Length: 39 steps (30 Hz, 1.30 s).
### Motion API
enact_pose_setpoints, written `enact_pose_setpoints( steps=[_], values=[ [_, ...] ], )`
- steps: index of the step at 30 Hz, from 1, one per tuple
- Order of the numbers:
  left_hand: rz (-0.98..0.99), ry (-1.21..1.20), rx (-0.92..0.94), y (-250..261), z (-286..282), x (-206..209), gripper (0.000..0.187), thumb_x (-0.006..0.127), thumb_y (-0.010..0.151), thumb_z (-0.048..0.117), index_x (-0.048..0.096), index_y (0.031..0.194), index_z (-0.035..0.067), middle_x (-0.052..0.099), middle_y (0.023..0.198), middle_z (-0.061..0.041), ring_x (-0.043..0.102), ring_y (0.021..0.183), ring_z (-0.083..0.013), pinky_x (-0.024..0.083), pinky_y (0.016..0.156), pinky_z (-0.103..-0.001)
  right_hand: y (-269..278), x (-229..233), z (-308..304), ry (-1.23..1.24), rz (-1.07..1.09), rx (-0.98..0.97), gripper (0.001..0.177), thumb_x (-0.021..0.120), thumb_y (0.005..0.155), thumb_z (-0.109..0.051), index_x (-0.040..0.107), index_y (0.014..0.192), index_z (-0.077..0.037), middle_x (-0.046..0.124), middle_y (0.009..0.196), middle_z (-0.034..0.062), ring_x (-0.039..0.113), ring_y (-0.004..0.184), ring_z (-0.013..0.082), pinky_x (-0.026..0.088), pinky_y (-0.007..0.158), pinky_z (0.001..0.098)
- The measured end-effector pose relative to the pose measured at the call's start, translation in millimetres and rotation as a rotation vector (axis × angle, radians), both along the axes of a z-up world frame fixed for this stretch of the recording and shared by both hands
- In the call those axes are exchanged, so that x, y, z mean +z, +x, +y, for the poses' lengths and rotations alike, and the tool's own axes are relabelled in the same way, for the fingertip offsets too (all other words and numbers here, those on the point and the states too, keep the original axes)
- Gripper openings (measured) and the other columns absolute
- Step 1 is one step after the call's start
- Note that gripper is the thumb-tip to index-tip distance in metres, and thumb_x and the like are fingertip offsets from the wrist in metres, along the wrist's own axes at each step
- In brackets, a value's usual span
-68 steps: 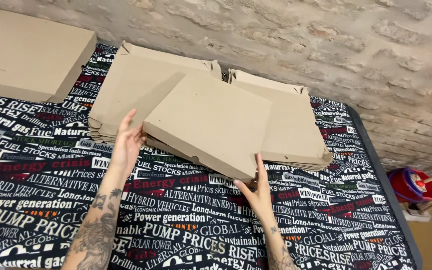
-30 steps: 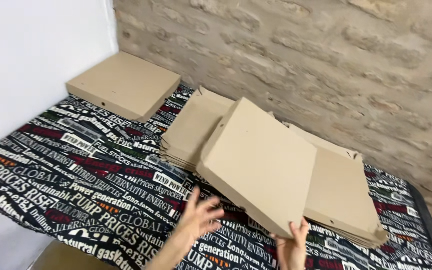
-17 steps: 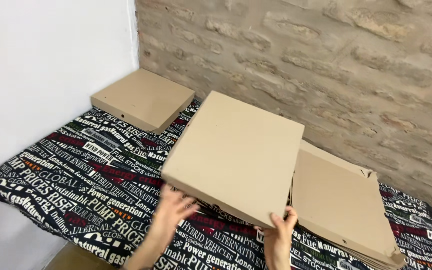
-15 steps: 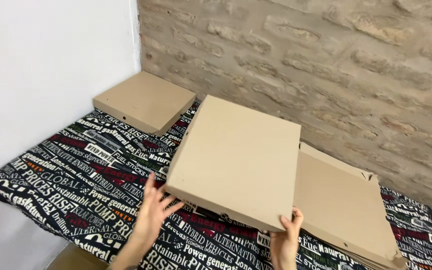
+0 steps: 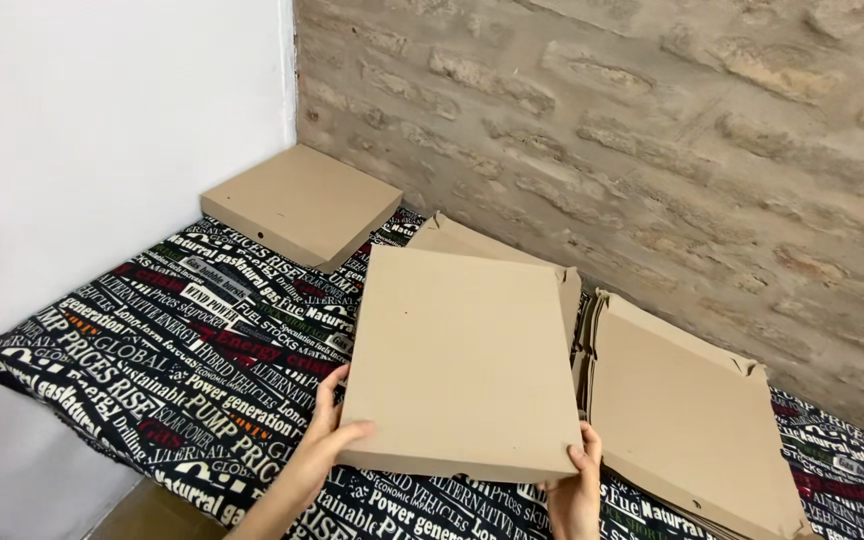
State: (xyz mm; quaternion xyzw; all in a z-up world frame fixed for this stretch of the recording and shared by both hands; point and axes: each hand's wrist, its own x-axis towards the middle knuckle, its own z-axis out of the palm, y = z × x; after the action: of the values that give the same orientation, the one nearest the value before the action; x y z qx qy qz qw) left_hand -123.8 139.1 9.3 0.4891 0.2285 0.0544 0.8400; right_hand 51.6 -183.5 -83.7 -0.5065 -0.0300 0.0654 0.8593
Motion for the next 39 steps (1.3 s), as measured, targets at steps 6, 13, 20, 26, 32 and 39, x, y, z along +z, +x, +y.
enact_pose_setpoints(
  steps=[6, 13, 20, 26, 32, 39],
  values=[
    [-0.039, -0.172, 0.404, 15.2, 7.3, 2.0, 0.064, 0.048, 0.089, 0.007, 0.029, 0.148, 0.024, 0.054, 0.146, -0.021, 0.058, 0.116, -0.0383, 0.055, 0.085, -0.053, -1.3, 8.0, -2.1, -0.066, -0.182, 0.078, 0.071, 0.057, 0.09, -0.039, 0.035, 0.151, -0.01, 0.055, 0.123, 0.0239, 0.064, 0.071, 0.0325, 0.052, 0.047, 0.0385],
    [-0.283, -0.051, 0.625, 117.2, 95.0, -22.5, 0.08, 0.057, 0.092, 0.005, 0.009, 0.153, 0.024, -0.005, 0.166, -0.024, 0.031, 0.148, -0.0439, 0.065, 0.085, -0.054, -2.8, 11.2, -8.2, -0.117, -0.119, -0.096, 0.052, 0.05, 0.097, -0.026, 0.04, 0.144, -0.004, 0.059, 0.116, 0.0252, 0.058, 0.076, 0.0332, 0.042, 0.055, 0.0394],
    [-0.291, -0.12, 0.829, 239.7, 154.3, -63.5, 0.077, 0.053, 0.096, -0.007, 0.01, 0.152, 0.026, -0.003, 0.165, -0.024, 0.057, 0.134, -0.0392, 0.062, 0.102, -0.043, -0.6, 8.7, -8.6, -0.148, -0.073, -0.121, 0.049, 0.052, 0.095, -0.014, 0.044, 0.142, -0.003, 0.061, 0.114, 0.0247, 0.059, 0.075, 0.0327, 0.043, 0.055, 0.0386],
    [-0.359, -0.114, 0.959, 313.5, 172.8, -80.3, 0.101, 0.051, 0.084, -0.025, 0.004, 0.16, 0.023, -0.015, 0.163, -0.024, 0.021, 0.154, -0.0429, 0.038, 0.123, -0.052, 0.7, 6.0, -9.5, -0.142, -0.062, -0.112, 0.047, 0.052, 0.093, -0.006, 0.046, 0.139, 0.0, 0.061, 0.112, 0.0244, 0.06, 0.074, 0.0302, 0.044, 0.054, 0.037],
    [0.385, 0.987, 1.037, 309.4, 186.9, -109.6, 0.104, 0.094, 0.079, 0.025, 0.027, 0.159, 0.015, 0.022, 0.159, -0.019, 0.032, 0.139, -0.0377, 0.034, 0.111, -0.059, -6.3, 8.1, -9.7, -0.184, -0.085, -0.094, 0.045, 0.057, 0.093, -0.005, 0.049, 0.137, -0.002, 0.063, 0.115, 0.021, 0.061, 0.076, 0.027, 0.046, 0.056, 0.0337],
    [0.177, 1.391, 0.553, 248.9, 208.5, -98.0, 0.04, 0.062, 0.103, 0.017, 0.059, 0.142, 0.012, 0.018, 0.161, -0.024, 0.021, 0.143, -0.0552, 0.06, 0.086, -0.06, -9.1, 15.7, -8.0, -0.269, -0.075, -0.076, 0.039, 0.057, 0.092, -0.003, 0.054, 0.132, -0.001, 0.067, 0.111, 0.0187, 0.064, 0.074, 0.026, 0.049, 0.056, 0.0342]
  ],
)
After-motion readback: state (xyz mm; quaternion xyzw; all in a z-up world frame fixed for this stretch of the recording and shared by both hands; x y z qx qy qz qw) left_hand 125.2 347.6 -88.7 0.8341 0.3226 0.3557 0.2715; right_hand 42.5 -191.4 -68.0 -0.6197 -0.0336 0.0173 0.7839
